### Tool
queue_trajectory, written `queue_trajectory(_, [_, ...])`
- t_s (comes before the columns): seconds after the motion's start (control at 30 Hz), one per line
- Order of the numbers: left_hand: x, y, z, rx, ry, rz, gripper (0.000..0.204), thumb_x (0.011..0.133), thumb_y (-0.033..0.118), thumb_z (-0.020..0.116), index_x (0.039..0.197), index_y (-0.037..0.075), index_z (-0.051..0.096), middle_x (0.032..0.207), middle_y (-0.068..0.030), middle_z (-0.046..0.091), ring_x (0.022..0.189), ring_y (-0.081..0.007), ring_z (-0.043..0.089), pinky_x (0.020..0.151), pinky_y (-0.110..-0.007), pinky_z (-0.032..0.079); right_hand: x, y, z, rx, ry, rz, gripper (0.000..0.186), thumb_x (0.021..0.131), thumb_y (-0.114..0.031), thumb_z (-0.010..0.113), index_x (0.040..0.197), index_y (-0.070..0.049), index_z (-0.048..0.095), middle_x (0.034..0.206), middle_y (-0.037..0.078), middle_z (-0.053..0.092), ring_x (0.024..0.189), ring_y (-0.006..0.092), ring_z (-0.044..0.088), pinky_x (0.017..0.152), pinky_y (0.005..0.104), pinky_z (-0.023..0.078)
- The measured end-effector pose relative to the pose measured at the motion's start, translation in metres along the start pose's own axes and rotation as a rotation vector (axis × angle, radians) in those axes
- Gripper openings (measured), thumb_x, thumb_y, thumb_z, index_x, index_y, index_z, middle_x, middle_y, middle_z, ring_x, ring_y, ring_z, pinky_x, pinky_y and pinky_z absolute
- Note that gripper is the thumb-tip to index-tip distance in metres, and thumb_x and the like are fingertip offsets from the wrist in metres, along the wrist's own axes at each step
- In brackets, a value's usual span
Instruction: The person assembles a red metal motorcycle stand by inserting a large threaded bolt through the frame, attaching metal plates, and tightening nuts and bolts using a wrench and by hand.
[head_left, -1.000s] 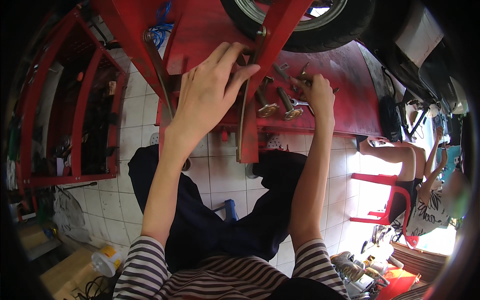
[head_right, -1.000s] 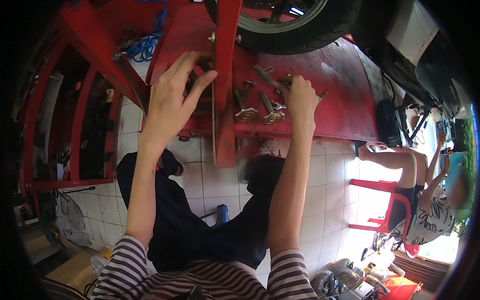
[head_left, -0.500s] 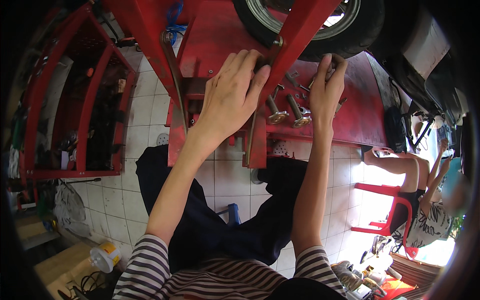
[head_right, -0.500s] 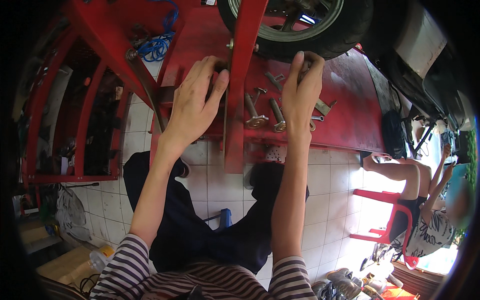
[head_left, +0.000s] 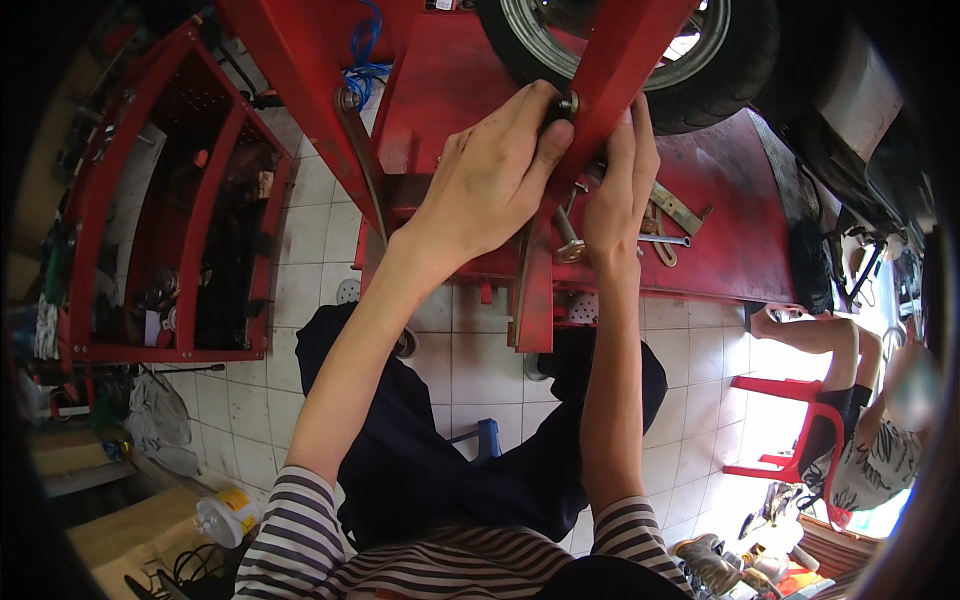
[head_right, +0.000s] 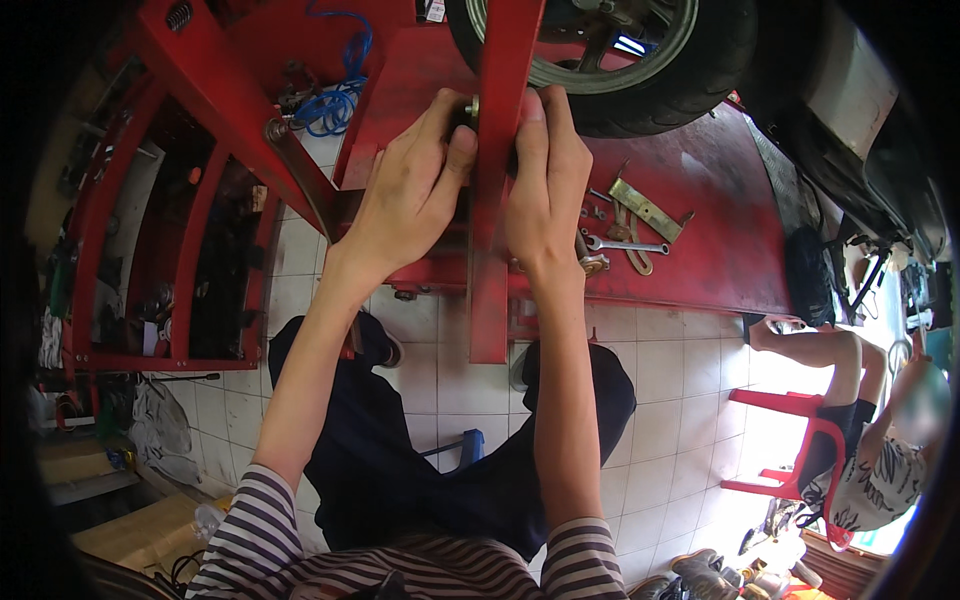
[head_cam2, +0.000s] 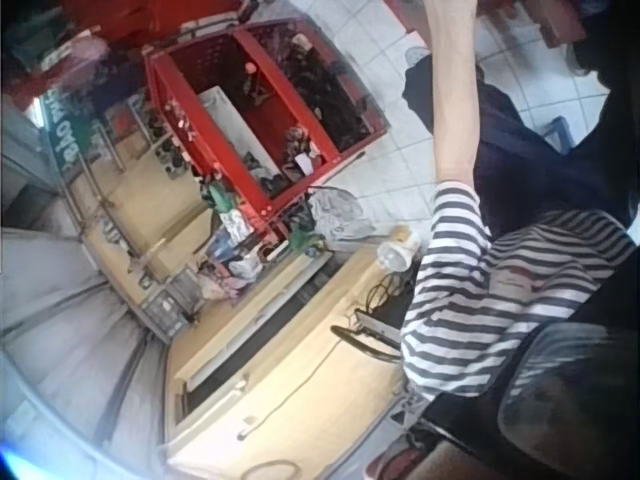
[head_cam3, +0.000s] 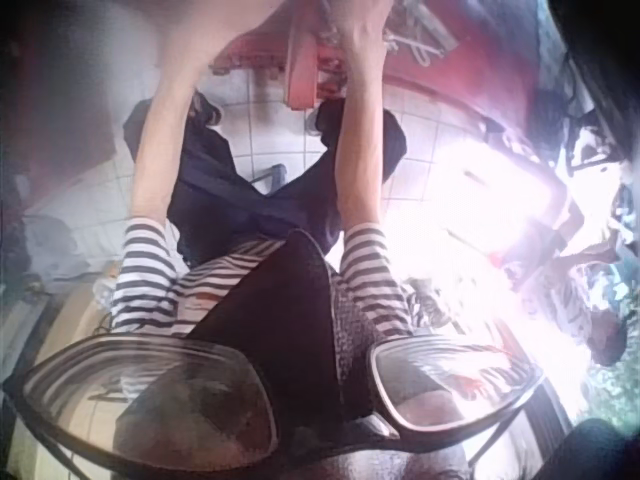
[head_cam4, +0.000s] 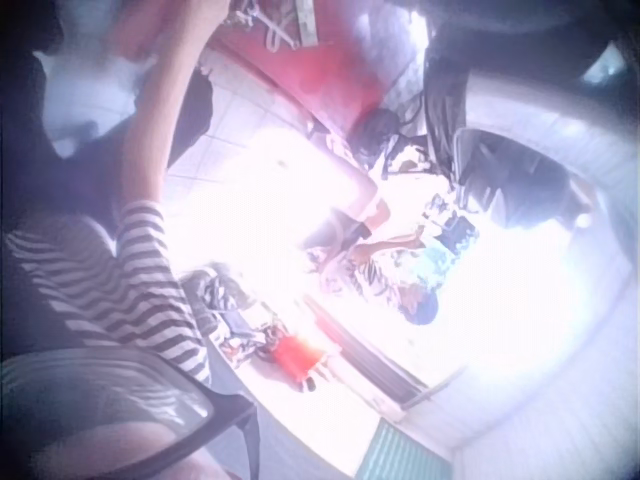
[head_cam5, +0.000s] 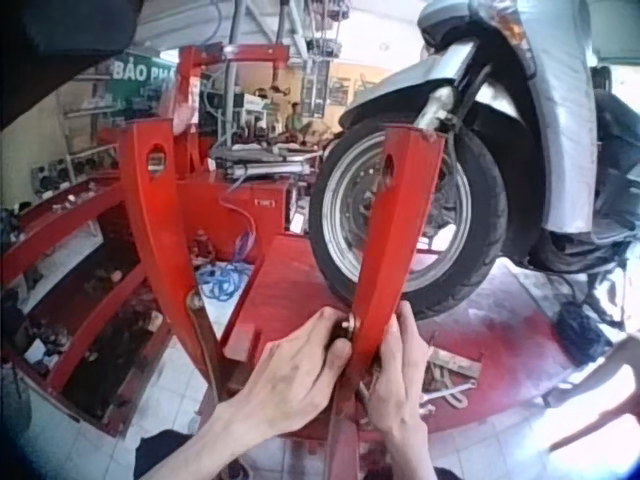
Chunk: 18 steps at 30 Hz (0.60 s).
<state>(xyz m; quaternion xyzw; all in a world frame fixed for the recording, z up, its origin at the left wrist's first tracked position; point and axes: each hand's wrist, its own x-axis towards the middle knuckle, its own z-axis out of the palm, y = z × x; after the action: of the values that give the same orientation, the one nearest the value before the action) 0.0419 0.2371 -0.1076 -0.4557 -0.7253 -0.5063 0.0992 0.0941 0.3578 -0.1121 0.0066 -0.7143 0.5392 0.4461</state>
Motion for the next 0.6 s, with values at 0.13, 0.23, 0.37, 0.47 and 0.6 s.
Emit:
queue_trajectory(0.13, [-0.001, -0.004, 0.005, 0.133, 0.099, 0.096, 0.024, 0.101, 0.022, 0.041, 0.106, 0.000, 0.048, 0.092, -0.0141, 0.056, 0.075, -0.0317, 0.059, 0.062, -0.039, 0.046, -0.005, -0.001, -0.005, 0.013, -0.066, 0.069, 0.036, 0.100, -0.021, 0.037, 0.121, 0.004, 0.051, 0.101, 0.006, 0.059, 0.082, 0.0077, 0.054, 0.064, 0.0198, 0.042])
queue_trajectory(0.23, [0.003, -0.005, 0.010, 0.046, 0.166, 0.136, 0.021, 0.100, 0.021, 0.041, 0.104, 0.001, 0.048, 0.093, -0.0144, 0.055, 0.076, -0.0345, 0.056, 0.064, -0.040, 0.045, -0.004, -0.004, -0.006, 0.128, -0.034, 0.152, 0.036, 0.100, -0.023, 0.040, 0.124, 0.002, 0.051, 0.095, 0.003, 0.058, 0.074, 0.0033, 0.051, 0.055, 0.0165, 0.037])
queue_trajectory(0.37, [0.006, 0.000, 0.005, 0.134, 0.174, 0.177, 0.018, 0.097, 0.016, 0.046, 0.104, -0.001, 0.047, 0.091, -0.0145, 0.054, 0.083, -0.0363, 0.056, 0.063, -0.044, 0.047, -0.006, -0.005, -0.004, 0.270, -0.006, 0.244, 0.038, 0.100, -0.022, 0.044, 0.131, -0.001, 0.048, 0.080, -0.003, 0.058, 0.058, -0.0021, 0.039, 0.046, 0.0157, 0.024])
queue_trajectory(0.47, [0.006, 0.000, 0.006, 0.096, 0.157, 0.156, 0.017, 0.097, 0.016, 0.046, 0.103, 0.000, 0.047, 0.091, -0.0149, 0.055, 0.083, -0.0363, 0.057, 0.064, -0.044, 0.046, -0.005, -0.009, -0.006, 0.273, -0.029, 0.256, 0.038, 0.100, -0.022, 0.044, 0.132, -0.001, 0.047, 0.075, -0.005, 0.056, 0.056, -0.0020, 0.035, 0.046, 0.0161, 0.023])
queue_trajectory(0.6, [0.005, -0.007, 0.011, 0.021, 0.170, 0.139, 0.015, 0.097, 0.015, 0.047, 0.102, 0.001, 0.047, 0.092, -0.0152, 0.055, 0.083, -0.0366, 0.057, 0.064, -0.044, 0.046, -0.005, -0.013, -0.007, 0.197, -0.044, 0.239, 0.037, 0.101, -0.025, 0.043, 0.129, -0.001, 0.049, 0.074, -0.005, 0.055, 0.056, -0.0016, 0.035, 0.047, 0.0156, 0.024])
